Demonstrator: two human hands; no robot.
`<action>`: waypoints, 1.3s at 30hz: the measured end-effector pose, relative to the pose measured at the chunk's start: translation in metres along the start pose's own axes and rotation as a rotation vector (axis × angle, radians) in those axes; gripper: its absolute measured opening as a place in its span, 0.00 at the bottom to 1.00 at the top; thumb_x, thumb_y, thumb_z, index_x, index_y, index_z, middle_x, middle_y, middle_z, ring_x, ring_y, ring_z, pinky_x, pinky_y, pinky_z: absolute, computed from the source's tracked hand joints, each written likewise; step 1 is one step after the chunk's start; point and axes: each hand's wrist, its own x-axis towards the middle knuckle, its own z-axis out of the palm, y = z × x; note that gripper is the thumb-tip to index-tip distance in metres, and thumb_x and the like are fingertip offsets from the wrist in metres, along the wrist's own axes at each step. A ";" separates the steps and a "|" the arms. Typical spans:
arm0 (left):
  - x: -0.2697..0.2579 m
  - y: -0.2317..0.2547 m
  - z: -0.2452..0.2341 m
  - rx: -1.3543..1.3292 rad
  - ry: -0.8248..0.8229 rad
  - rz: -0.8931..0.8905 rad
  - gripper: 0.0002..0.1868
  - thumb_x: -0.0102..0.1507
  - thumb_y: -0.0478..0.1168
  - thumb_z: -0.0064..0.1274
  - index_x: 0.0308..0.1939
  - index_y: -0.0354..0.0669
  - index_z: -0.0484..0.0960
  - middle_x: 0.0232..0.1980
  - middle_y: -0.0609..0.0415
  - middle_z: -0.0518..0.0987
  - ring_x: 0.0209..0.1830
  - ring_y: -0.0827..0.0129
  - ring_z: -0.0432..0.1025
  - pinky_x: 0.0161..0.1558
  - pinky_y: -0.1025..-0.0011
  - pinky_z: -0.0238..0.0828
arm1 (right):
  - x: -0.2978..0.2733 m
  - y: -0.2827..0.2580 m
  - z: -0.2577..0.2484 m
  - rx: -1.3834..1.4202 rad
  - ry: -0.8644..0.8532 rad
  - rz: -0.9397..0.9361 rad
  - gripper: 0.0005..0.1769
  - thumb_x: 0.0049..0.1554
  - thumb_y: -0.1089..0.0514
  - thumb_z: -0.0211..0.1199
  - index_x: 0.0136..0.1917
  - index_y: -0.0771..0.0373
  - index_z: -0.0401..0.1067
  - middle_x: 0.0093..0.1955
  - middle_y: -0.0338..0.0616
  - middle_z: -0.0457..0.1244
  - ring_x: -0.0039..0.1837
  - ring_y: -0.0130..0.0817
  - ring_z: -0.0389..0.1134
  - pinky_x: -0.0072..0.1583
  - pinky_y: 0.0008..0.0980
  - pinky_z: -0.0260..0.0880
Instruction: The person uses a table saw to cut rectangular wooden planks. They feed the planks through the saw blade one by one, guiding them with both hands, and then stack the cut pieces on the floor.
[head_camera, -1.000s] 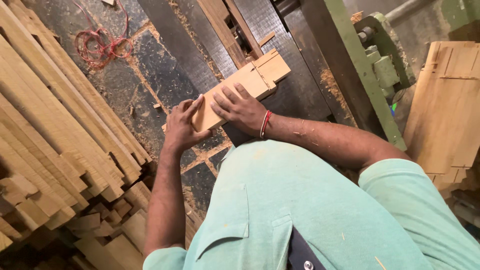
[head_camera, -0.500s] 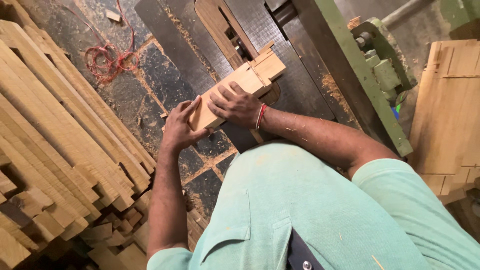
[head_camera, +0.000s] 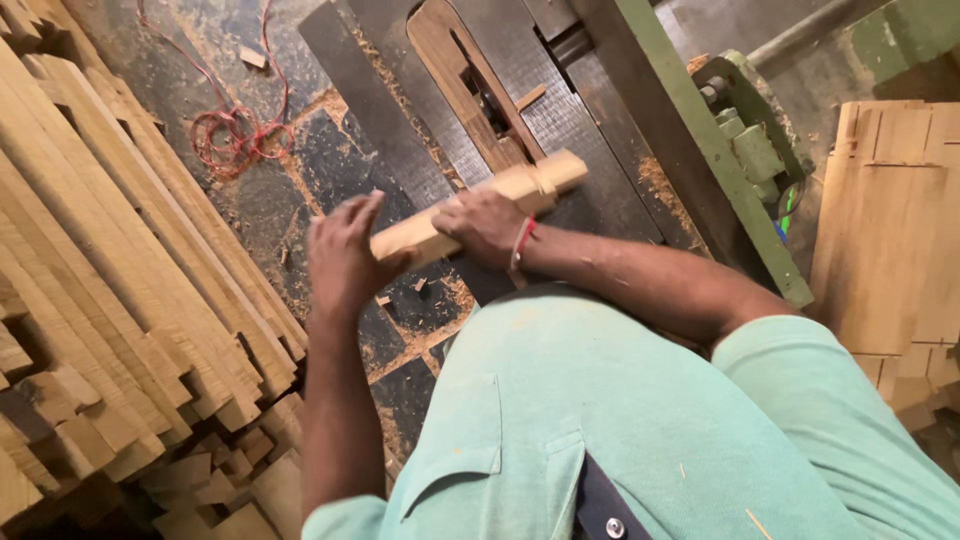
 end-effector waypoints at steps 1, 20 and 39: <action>-0.020 0.003 -0.007 0.122 0.256 0.078 0.47 0.54 0.60 0.69 0.73 0.47 0.71 0.73 0.52 0.68 0.72 0.60 0.68 0.75 0.51 0.62 | -0.007 -0.011 -0.005 0.097 -0.090 0.077 0.10 0.69 0.55 0.55 0.58 0.55 0.75 0.52 0.45 0.71 0.53 0.40 0.73 0.56 0.43 0.72; -0.119 0.005 0.047 -0.853 -0.423 -0.065 0.31 0.57 0.49 0.69 0.59 0.41 0.76 0.51 0.46 0.84 0.50 0.60 0.79 0.52 0.61 0.74 | -0.103 -0.021 -0.013 2.213 0.289 0.338 0.28 0.62 0.60 0.71 0.71 0.68 0.66 0.65 0.46 0.66 0.70 0.40 0.67 0.70 0.38 0.67; -0.154 0.014 0.060 -0.685 0.288 -0.457 0.57 0.53 0.69 0.65 0.76 0.45 0.58 0.68 0.38 0.66 0.68 0.49 0.66 0.65 0.49 0.66 | -0.134 -0.022 -0.019 2.161 0.435 0.644 0.27 0.60 0.57 0.70 0.69 0.63 0.66 0.60 0.45 0.67 0.61 0.40 0.70 0.56 0.38 0.71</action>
